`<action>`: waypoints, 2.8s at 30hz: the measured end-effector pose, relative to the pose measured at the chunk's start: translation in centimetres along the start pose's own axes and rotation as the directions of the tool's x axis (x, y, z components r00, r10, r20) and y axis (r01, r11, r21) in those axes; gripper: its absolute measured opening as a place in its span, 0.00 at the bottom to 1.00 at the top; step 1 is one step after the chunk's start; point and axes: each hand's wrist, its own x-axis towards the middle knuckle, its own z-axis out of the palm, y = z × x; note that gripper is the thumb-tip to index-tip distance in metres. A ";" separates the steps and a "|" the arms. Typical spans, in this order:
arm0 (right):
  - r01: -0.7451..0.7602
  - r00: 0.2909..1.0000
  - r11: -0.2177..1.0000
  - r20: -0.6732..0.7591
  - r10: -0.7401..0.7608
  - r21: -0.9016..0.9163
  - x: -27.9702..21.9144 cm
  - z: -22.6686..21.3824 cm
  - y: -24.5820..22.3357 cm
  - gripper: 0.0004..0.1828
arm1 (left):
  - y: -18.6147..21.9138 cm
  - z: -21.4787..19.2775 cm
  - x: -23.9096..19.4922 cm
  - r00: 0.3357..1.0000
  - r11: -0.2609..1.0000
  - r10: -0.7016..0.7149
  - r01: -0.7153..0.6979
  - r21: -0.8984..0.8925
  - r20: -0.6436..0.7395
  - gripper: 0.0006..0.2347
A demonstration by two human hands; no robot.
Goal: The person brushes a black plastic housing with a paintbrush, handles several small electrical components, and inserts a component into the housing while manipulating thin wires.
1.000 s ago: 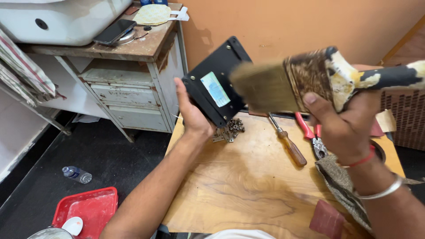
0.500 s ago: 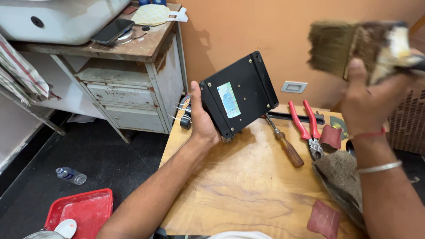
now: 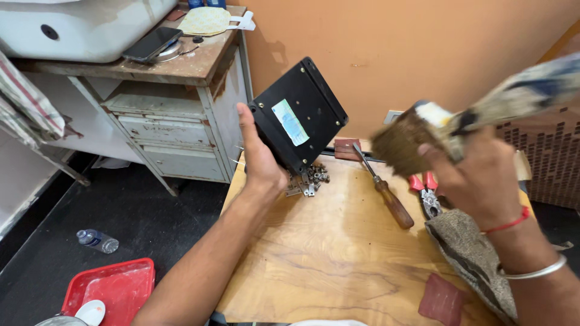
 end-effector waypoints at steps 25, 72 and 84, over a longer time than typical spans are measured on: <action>-0.755 0.560 0.654 0.569 0.603 0.050 -13.9 -9.9 39.8 0.20 | 0.5 -2.6 -10.3 0.131 -0.242 -0.364 -0.969 0.042 0.922 0.14; 0.324 0.745 0.945 0.603 -0.285 0.047 -2.7 1.5 -5.2 0.23 | 4.4 -11.3 -0.9 0.970 -0.368 0.074 -0.189 0.910 0.232 0.17; -0.209 0.915 0.958 0.305 0.263 -0.198 -12.9 -4.1 18.7 0.26 | 6.2 -6.9 -4.2 0.906 -0.175 0.205 -0.338 0.925 0.370 0.18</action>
